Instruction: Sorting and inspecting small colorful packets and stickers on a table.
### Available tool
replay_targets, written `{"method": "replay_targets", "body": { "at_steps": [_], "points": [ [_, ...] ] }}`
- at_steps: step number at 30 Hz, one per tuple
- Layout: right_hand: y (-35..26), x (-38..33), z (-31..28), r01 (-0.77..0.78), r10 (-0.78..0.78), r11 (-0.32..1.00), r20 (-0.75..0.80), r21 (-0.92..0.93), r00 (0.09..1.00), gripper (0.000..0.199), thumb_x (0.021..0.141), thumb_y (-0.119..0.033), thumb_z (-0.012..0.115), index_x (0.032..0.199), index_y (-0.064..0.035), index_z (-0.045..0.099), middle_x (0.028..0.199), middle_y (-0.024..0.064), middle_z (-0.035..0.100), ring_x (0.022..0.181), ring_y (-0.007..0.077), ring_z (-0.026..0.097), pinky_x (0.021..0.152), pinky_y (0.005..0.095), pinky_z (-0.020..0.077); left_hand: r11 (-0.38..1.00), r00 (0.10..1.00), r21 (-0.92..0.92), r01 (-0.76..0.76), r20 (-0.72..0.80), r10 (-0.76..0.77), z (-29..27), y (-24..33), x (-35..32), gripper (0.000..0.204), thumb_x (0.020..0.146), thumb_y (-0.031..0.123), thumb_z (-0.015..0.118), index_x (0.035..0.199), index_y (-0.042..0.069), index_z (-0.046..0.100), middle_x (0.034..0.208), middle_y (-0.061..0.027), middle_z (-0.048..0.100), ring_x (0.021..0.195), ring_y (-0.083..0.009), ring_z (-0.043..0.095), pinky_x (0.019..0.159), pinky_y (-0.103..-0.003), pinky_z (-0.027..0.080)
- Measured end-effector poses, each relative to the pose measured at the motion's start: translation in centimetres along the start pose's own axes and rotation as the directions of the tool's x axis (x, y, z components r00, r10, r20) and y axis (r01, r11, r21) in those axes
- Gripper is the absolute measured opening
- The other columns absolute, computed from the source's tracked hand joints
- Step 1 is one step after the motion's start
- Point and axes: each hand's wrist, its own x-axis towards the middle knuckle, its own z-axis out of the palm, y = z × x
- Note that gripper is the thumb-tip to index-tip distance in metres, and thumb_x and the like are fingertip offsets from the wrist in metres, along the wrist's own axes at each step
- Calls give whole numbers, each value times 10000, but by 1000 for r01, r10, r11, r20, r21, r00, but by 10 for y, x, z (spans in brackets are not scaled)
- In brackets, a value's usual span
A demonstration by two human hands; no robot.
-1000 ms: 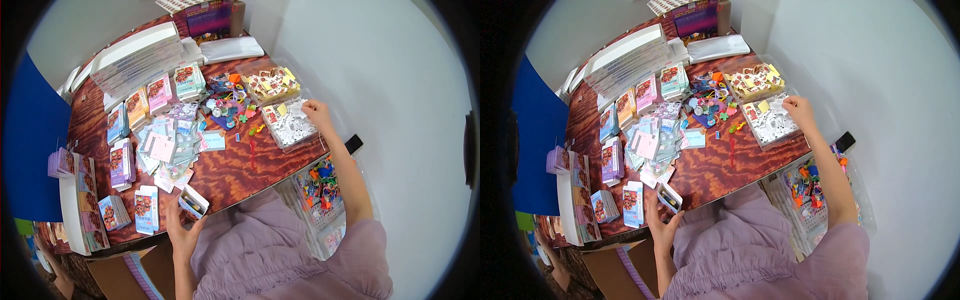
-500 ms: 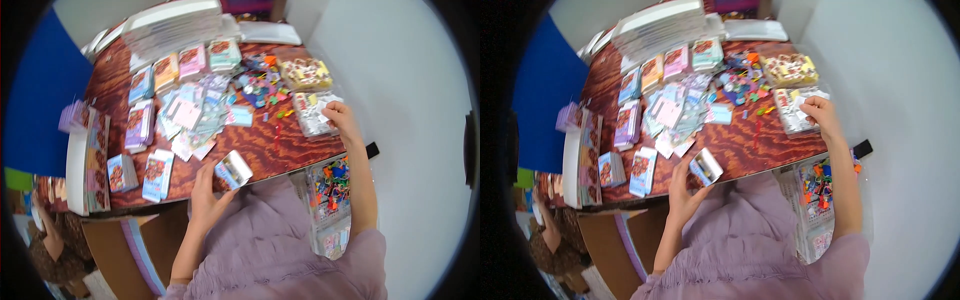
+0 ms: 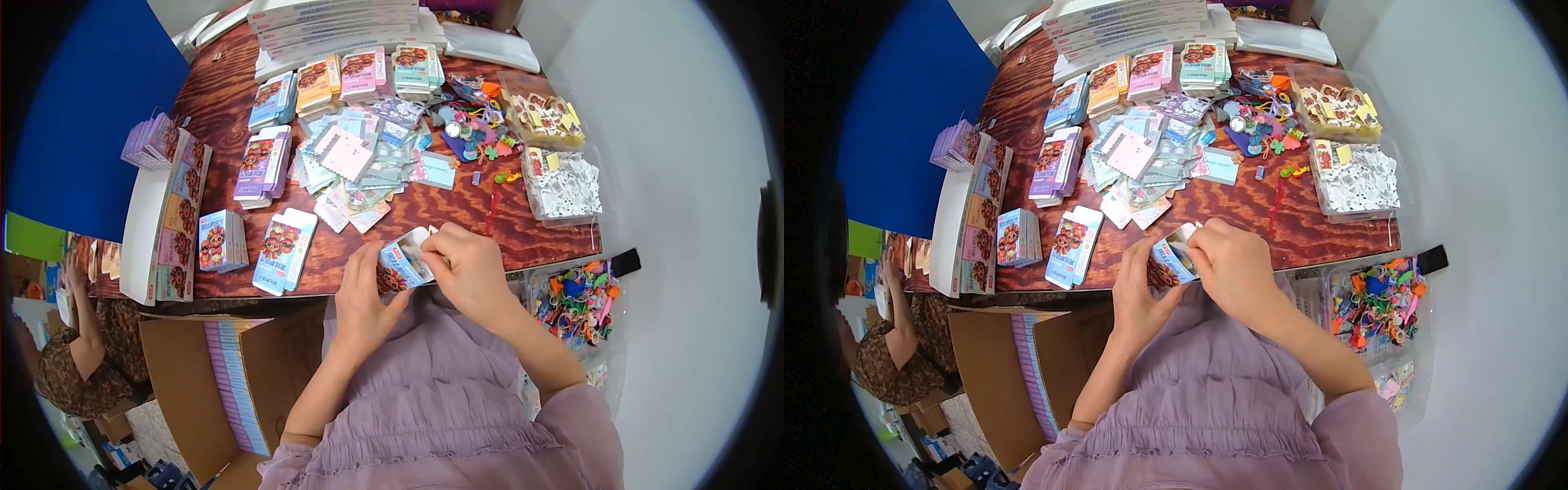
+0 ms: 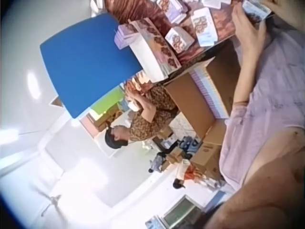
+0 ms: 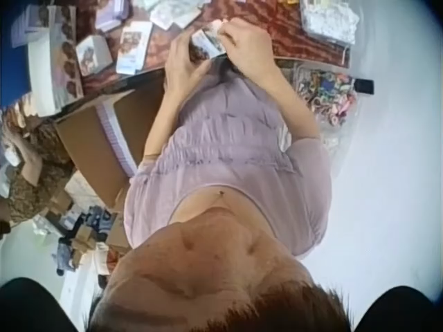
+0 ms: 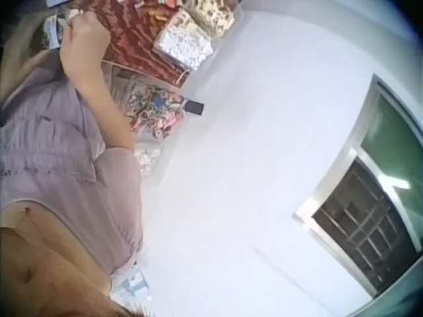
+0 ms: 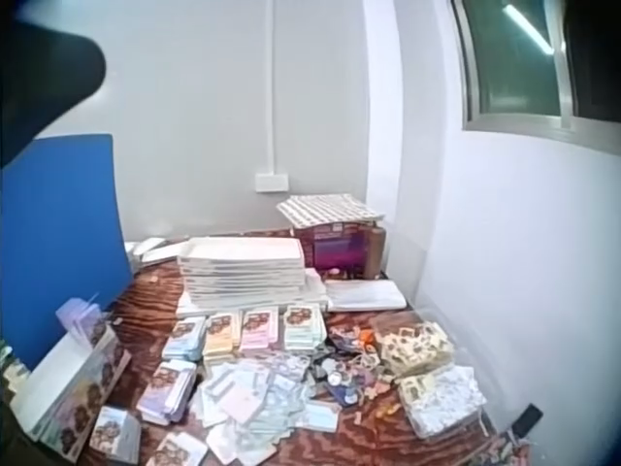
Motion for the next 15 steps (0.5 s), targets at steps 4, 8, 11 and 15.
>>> {"method": "replay_targets", "body": {
  "at_steps": [4, 8, 11, 15],
  "points": [
    [-5, 0, -4, 164, -143, 975, 139, -149, 980, 71, 812, -128, 676, 801, -62, 653, 796, 96, 622, 745, 287, 664, 601, 404, 513, 1000, 1000, 9, -6, 2, 6, 1, 1, -2, 790, 697, 93, 830, 1384, 8, 448, 1329, -207, 524, 1184, -384, 562, 923, -442, 513],
    [-7, 3, 1, 160, -118, 960, 189, -231, 975, 151, 842, -101, 683, 987, -63, 670, 878, 101, 657, 793, 311, 659, 652, 412, 522, 1000, 1000, 7, -15, 3, 15, 2, 2, 1, 790, 701, 92, 823, 1392, 17, 447, 1351, -206, 512, 1207, -385, 548, 937, -451, 506],
    [-7, 3, -4, 121, -99, 986, 186, -112, 978, 200, 860, -94, 665, 1057, -61, 661, 959, 125, 681, 861, 320, 671, 699, 416, 534, 1000, 1000, 1, -17, -9, 17, 2, -1, 0, 794, 701, 99, 826, 1393, 19, 445, 1350, -205, 513, 1208, -387, 548, 938, -448, 506],
    [-4, 2, -7, 151, -155, 987, 77, 53, 985, 234, 882, -75, 647, 1115, -51, 647, 998, 149, 688, 896, 345, 676, 741, 430, 531, 1000, 1000, -10, -5, -10, 5, 3, -3, 0, 797, 700, 103, 831, 1392, 18, 445, 1343, -204, 517, 1207, -386, 548, 942, -447, 505]
  ]
}}
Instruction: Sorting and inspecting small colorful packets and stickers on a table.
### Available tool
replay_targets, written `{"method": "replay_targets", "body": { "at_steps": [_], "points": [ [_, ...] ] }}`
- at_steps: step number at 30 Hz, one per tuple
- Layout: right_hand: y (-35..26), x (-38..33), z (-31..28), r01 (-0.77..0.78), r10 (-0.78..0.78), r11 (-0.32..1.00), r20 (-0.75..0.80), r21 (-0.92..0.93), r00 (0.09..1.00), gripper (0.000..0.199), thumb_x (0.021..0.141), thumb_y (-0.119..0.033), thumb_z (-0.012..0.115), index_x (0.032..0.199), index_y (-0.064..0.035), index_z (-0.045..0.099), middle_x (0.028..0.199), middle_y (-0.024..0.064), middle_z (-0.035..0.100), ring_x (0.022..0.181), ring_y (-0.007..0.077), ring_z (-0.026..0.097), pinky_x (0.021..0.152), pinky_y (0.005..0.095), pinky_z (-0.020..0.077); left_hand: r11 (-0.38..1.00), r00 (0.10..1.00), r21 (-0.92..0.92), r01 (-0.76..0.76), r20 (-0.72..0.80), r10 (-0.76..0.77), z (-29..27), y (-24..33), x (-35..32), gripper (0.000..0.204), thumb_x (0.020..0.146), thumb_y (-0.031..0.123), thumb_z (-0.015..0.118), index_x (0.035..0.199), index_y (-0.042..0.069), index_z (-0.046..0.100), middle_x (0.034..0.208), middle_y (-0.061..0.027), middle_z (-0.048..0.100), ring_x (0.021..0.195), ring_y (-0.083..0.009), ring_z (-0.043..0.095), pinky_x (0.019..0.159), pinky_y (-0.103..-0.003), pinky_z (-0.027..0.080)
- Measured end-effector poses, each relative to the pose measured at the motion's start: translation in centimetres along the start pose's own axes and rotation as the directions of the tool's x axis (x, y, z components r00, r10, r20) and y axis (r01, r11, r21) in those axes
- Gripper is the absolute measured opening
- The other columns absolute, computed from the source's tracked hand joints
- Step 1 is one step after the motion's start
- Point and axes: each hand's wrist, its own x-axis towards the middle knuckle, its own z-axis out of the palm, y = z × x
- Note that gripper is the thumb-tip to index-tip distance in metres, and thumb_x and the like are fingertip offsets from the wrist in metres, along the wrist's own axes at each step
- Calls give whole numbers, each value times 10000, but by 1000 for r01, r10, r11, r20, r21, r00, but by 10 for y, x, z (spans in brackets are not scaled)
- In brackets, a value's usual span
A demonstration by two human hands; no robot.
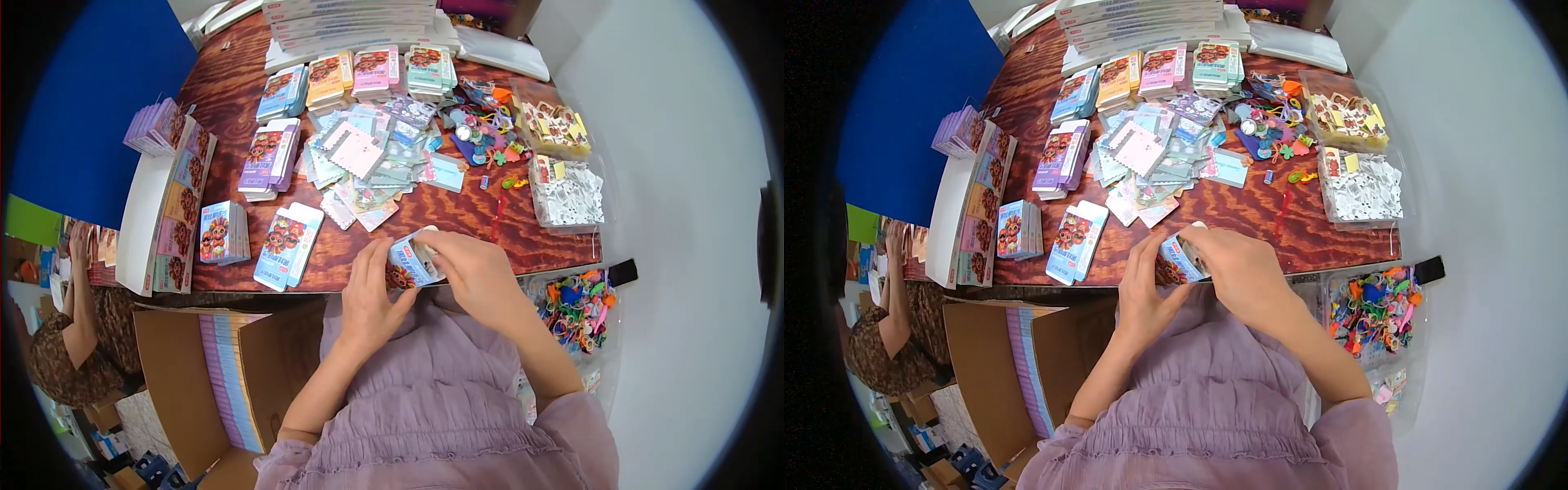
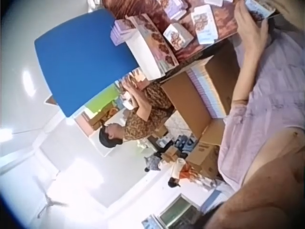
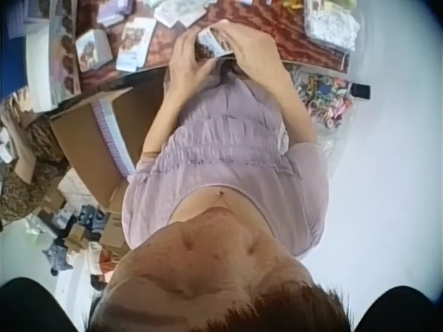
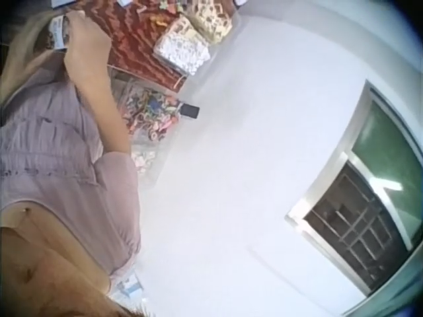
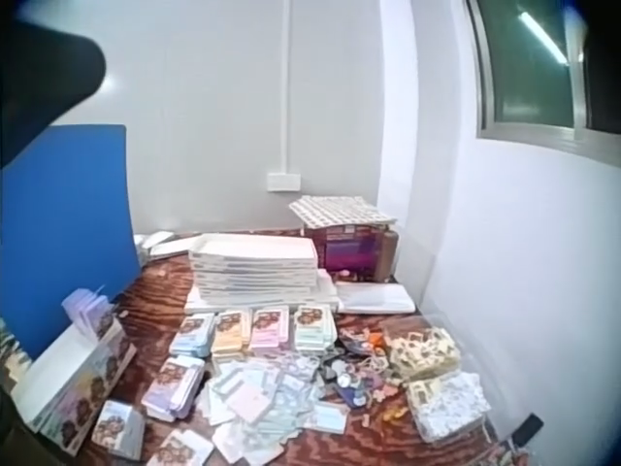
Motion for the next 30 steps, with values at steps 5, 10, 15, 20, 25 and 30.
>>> {"method": "replay_targets", "body": {
  "at_steps": [5, 10, 15, 20, 25, 30],
  "points": [
    [-15, 4, -2, -148, 147, 987, -8, -59, 989, 213, 900, -59, 611, 1111, -36, 617, 920, 133, 670, 860, 320, 674, 675, 431, 516, 997, 1000, -80, 11, -13, -12, 1, 4, 3, 794, 704, 108, 839, 1386, 10, 446, 1312, -206, 532, 1162, -384, 575, 911, -439, 518],
    [-10, 5, 8, -46, 44, 983, -13, -179, 999, 202, 888, -68, 635, 1086, -34, 618, 927, 126, 670, 852, 309, 674, 662, 423, 514, 997, 999, -73, 12, -50, -16, 1, 3, 6, 781, 697, 104, 844, 1365, 1, 454, 1290, -208, 536, 1148, -388, 580, 900, -439, 522],
    [-3, -1, 20, 39, -66, 987, -174, -153, 983, 181, 856, -60, 654, 1036, -43, 637, 928, 102, 651, 830, 288, 649, 659, 391, 521, 996, 998, -81, 24, -62, -29, 1, 3, 5, 772, 688, 92, 845, 1348, -4, 457, 1285, -209, 534, 1164, -397, 567, 909, -443, 517],
    [-9, -1, 27, 71, -90, 959, -59, -276, 994, 218, 835, -36, 661, 1053, -33, 666, 995, 91, 656, 855, 274, 636, 677, 377, 524, 999, 994, -46, 6, -112, -11, 4, -2, 3, 791, 681, 86, 852, 1352, -5, 444, 1298, -212, 530, 1181, -398, 554, 934, -450, 503],
    [-20, -7, 15, 14, -50, 991, -269, -134, 962, 256, 781, -48, 735, 1032, -11, 700, 1162, 159, 621, 1011, 333, 603, 796, 398, 510, 996, 989, -82, 27, -140, -38, 2, -3, 3, 795, 676, 71, 845, 1355, -1, 438, 1295, -201, 538, 1172, -378, 564, 939, -437, 498],
    [-14, -12, 21, 84, -109, 988, -194, -131, 975, 230, 791, -90, 748, 1000, -9, 694, 1315, 194, 565, 1212, 400, 518, 974, 485, 443, 994, 987, -104, 45, -150, -60, 6, -2, 0, 781, 698, 69, 834, 1366, 8, 434, 1260, -180, 562, 1088, -327, 620, 882, -403, 528]
  ]
}}
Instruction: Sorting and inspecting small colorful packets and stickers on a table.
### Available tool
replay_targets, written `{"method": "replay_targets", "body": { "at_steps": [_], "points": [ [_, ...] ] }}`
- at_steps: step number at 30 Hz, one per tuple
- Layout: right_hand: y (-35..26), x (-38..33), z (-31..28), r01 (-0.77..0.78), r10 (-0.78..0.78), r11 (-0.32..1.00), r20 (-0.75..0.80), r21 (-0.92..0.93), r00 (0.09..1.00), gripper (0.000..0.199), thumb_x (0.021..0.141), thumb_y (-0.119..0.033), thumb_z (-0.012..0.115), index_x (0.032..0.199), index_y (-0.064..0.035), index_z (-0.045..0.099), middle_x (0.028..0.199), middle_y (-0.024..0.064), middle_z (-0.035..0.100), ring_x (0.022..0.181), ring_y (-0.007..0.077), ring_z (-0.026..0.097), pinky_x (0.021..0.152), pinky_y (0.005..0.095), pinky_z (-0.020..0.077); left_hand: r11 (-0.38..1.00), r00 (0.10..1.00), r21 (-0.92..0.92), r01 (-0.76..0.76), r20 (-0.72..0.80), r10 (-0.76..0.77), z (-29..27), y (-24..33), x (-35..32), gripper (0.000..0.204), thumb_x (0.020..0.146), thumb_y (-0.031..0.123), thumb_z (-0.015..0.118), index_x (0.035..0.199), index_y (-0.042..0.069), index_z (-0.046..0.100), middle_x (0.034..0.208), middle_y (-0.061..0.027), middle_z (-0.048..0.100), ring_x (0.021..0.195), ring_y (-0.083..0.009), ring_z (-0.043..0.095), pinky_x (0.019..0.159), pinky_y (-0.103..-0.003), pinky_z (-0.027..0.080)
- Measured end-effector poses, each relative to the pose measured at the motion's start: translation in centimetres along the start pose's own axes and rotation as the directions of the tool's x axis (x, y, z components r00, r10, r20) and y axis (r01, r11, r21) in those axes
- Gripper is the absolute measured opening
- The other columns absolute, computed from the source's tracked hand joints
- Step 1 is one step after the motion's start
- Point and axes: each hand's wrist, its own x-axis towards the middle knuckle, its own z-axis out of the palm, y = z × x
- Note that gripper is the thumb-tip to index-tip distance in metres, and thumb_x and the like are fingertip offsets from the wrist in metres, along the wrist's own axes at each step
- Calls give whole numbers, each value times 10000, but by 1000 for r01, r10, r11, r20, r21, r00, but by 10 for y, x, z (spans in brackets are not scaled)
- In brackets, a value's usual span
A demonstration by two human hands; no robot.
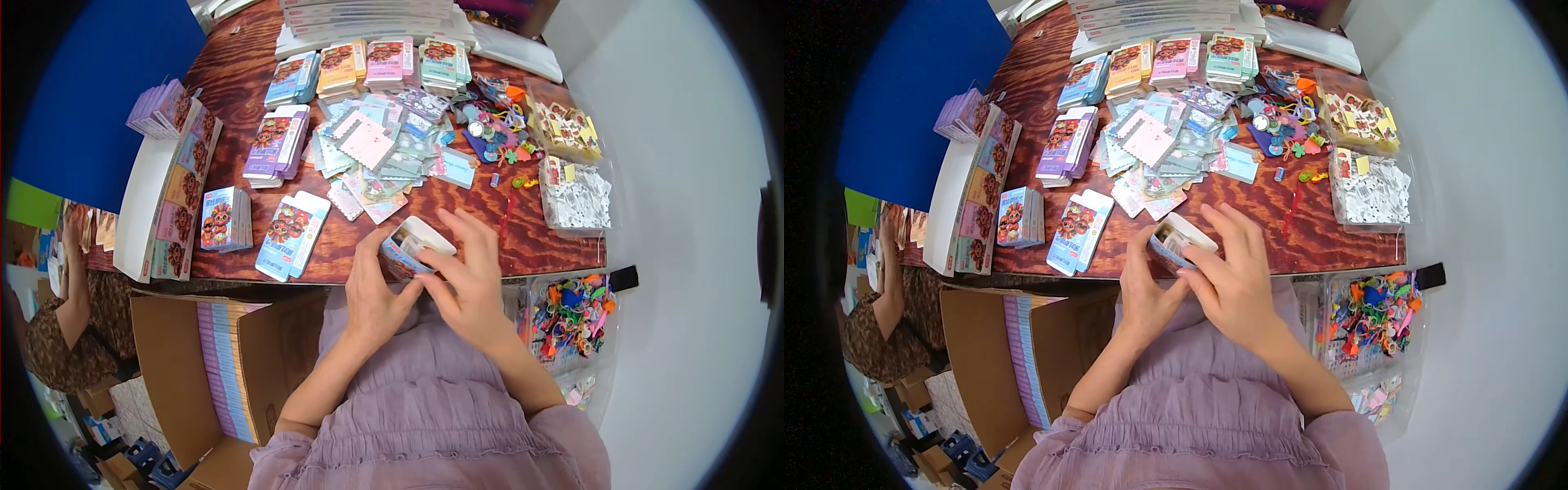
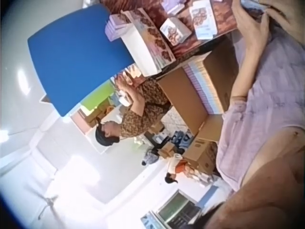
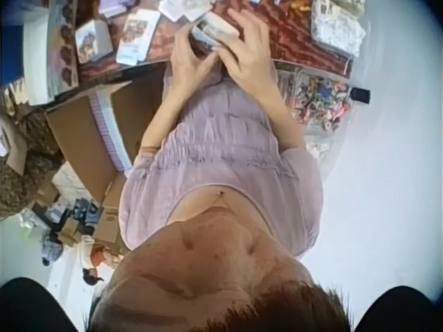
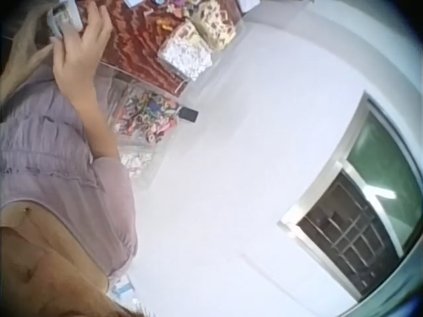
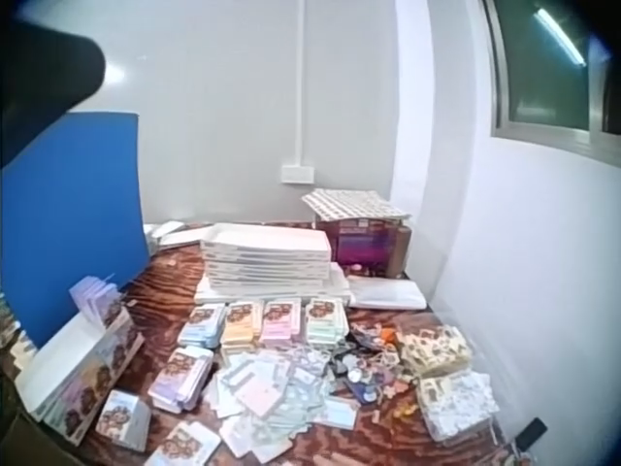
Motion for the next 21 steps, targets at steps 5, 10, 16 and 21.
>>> {"method": "replay_targets", "body": {
  "at_steps": [5, 10, 16, 21],
  "points": [
    [10, -1, 5, -96, 70, 978, 140, 183, 988, 224, 798, -95, 746, 988, -2, 673, 1256, 172, 596, 1208, 365, 529, 952, 447, 463, 995, 996, -49, 84, 34, -82, 4, -4, -5, 791, 675, 112, 872, 1328, -9, 442, 1242, -203, 562, 1109, -378, 590, 904, -450, 500],
    [5, -10, 10, -179, 182, 934, 18, 308, 983, 229, 812, -45, 728, 1028, -14, 657, 1127, 156, 634, 977, 330, 619, 808, 386, 510, 996, 997, -57, 72, 28, -71, 1, 5, -4, 796, 681, 133, 882, 1327, -10, 440, 1212, -192, 564, 1041, -368, 615, 855, -432, 517],
    [10, -15, 9, -229, 239, 916, 10, 329, 971, 233, 831, -16, 708, 1060, -20, 659, 939, 140, 614, 772, 302, 618, 665, 381, 494, 990, 995, -103, 92, 53, -87, 6, 5, -6, 823, 680, 163, 895, 1345, 2, 437, 1200, -186, 560, 1046, -368, 607, 850, -432, 519],
    [21, -21, 8, -136, 128, 951, 46, 279, 991, 247, 842, 36, 686, 1087, 14, 658, 947, 130, 596, 797, 220, 627, 661, 290, 510, 993, 996, -88, 77, 62, -71, 8, 8, -5, 823, 679, 172, 896, 1345, 6, 442, 1196, -181, 564, 1073, -368, 593, 855, -440, 515]
  ]
}}
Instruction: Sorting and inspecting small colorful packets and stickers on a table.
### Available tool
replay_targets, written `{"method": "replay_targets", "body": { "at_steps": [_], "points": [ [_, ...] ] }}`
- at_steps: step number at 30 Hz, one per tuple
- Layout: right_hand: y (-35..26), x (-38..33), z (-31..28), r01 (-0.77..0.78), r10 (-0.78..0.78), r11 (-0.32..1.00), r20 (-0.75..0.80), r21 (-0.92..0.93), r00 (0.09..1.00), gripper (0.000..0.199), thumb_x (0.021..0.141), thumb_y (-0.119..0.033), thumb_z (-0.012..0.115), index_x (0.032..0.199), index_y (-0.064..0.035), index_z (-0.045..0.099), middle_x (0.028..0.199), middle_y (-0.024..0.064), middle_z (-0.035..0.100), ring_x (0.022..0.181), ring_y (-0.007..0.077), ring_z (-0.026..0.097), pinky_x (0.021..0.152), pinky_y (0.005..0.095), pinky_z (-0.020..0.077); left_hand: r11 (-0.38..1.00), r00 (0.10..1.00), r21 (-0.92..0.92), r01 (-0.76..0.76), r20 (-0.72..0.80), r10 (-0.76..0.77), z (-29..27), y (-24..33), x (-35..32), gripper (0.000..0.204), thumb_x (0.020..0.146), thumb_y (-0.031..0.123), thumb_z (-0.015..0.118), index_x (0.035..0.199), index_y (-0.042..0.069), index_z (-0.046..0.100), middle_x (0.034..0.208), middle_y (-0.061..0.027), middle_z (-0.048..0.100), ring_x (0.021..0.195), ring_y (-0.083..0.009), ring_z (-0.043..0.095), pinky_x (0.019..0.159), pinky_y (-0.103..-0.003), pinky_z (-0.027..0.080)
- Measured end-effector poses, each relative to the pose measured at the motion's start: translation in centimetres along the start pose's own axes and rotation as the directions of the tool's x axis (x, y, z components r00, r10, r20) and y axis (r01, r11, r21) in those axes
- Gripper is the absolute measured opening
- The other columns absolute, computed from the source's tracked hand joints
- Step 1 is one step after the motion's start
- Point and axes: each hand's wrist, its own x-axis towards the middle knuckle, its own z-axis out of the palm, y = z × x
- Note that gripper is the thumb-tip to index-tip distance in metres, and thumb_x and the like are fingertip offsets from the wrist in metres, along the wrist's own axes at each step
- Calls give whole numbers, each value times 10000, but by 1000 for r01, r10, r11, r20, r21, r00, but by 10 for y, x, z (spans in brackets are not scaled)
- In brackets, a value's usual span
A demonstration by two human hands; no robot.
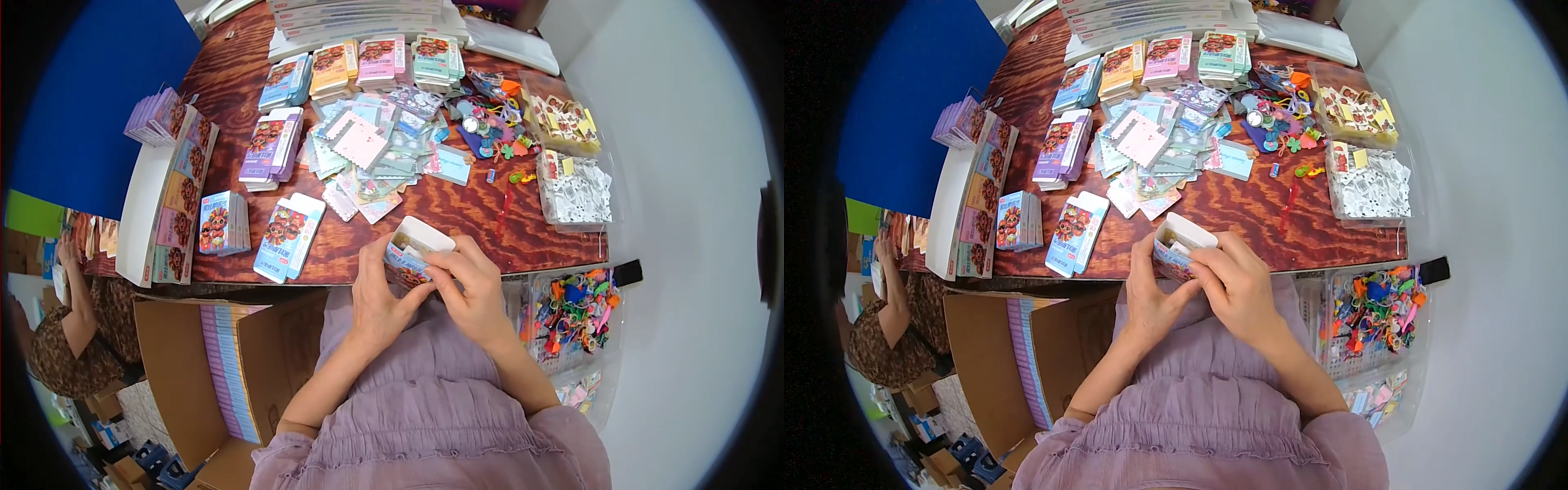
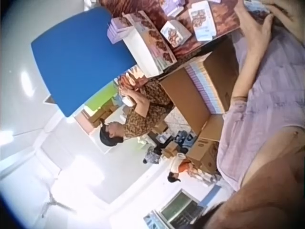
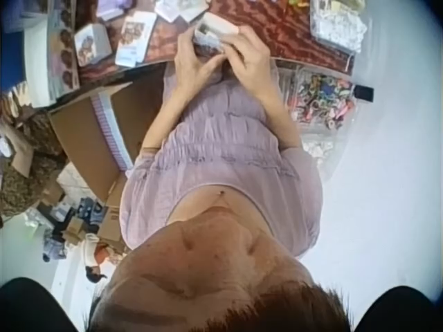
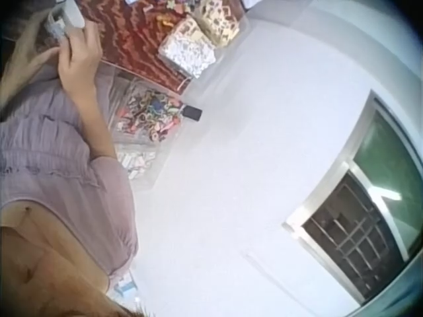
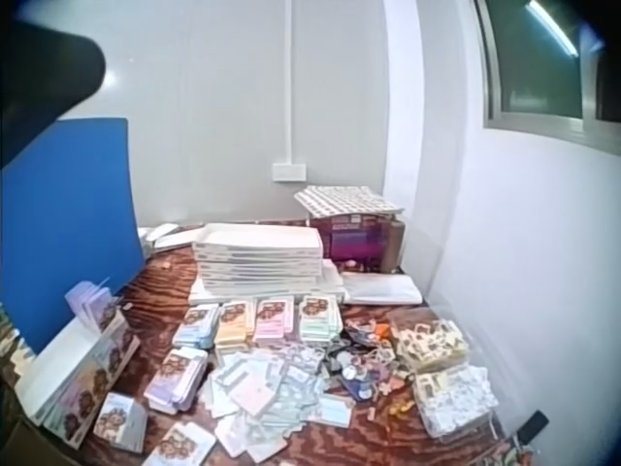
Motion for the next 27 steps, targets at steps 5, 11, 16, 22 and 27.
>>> {"method": "replay_targets", "body": {
  "at_steps": [5, 11, 16, 22, 27],
  "points": [
    [1, 7, -1, -92, 106, 987, -102, 129, 989, 242, 870, 11, 687, 1108, -2, 644, 960, 112, 633, 702, 186, 635, 596, 292, 485, 997, 996, -64, -38, 77, 43, -2, -7, -2, 739, 786, 122, 824, 1396, -5, 426, 1206, -187, 586, 1061, -331, 637, 837, -397, 538],
    [-1, 4, -2, -187, 340, 838, -223, 512, 914, 206, 900, 32, 669, 1104, 25, 639, 1007, 67, 643, 862, 101, 625, 730, 225, 501, 822, 972, -537, 188, 224, -76, -11, 14, -1, 663, 898, -35, 668, 1489, 27, 374, 1288, -144, 581, 1131, -202, 639, 890, -327, 558],
    [19, -6, -22, -250, 242, 876, 72, 412, 968, 115, 953, -28, 613, 1038, 31, 665, 966, 63, 632, 883, 98, 603, 775, 236, 481, 738, 917, -588, 331, 385, -105, -21, 1, -4, 550, 916, -53, 637, 1423, 8, 431, 1281, -137, 580, 1117, -195, 643, 895, -309, 560],
    [-11, -3, -18, -400, 419, 792, 66, 461, 906, 144, 963, -11, 561, 1030, 48, 674, 1018, 72, 655, 934, 117, 605, 818, 245, 467, 845, 916, -454, 284, 389, -99, -27, 4, -2, 453, 932, -49, 622, 1352, -8, 456, 1239, -146, 598, 1095, -223, 668, 886, -323, 568],
    [13, -7, -18, -184, 151, 920, 121, 346, 981, 127, 928, 8, 598, 1027, 39, 672, 1059, 97, 684, 980, 130, 634, 827, 263, 496, 853, 939, -437, 286, 305, -159, -23, 8, -11, 501, 924, -44, 637, 1359, 6, 394, 1222, -170, 608, 1103, -261, 678, 892, -346, 568]
  ]
}}
